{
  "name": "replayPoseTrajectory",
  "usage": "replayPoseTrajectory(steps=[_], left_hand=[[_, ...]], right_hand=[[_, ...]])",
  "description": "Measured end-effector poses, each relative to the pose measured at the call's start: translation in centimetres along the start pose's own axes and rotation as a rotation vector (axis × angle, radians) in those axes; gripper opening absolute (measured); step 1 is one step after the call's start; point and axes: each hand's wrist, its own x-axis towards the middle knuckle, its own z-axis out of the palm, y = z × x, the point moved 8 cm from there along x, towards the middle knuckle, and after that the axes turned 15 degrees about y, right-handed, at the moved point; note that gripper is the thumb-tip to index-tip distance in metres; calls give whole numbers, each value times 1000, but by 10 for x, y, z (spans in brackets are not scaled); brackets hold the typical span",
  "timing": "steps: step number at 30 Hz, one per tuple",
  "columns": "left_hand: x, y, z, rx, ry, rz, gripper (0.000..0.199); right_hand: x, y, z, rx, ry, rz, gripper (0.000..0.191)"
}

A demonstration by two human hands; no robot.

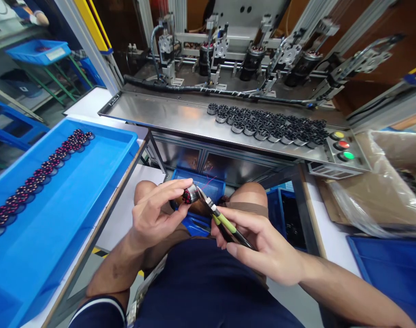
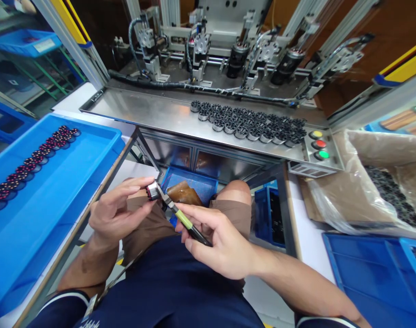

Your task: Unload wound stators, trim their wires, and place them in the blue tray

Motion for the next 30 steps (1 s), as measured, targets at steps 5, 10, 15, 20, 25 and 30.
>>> replayPoseTrajectory(steps=[5, 10, 15, 20, 25, 30], left_hand=[[3, 3, 1, 35, -13, 13, 74], [7, 12, 4, 133, -22, 105, 71], [7, 33, 5, 292, -30, 254, 60], [1, 59, 7, 449, -20, 398, 44], [-5, 76, 9, 428, 30, 407, 51], [-8, 28, 4, -245, 152, -384, 51]], right_hand=[[2, -3, -1, -104, 58, -43, 50], [1, 0, -11, -192, 166, -80, 49], [-7, 4, -24, -161, 239, -46, 52], [-25, 6, -25, -56, 261, -6, 56], [-46, 5, -27, 8, 306, 0, 61], [-55, 8, -31, 47, 345, 36, 61]])
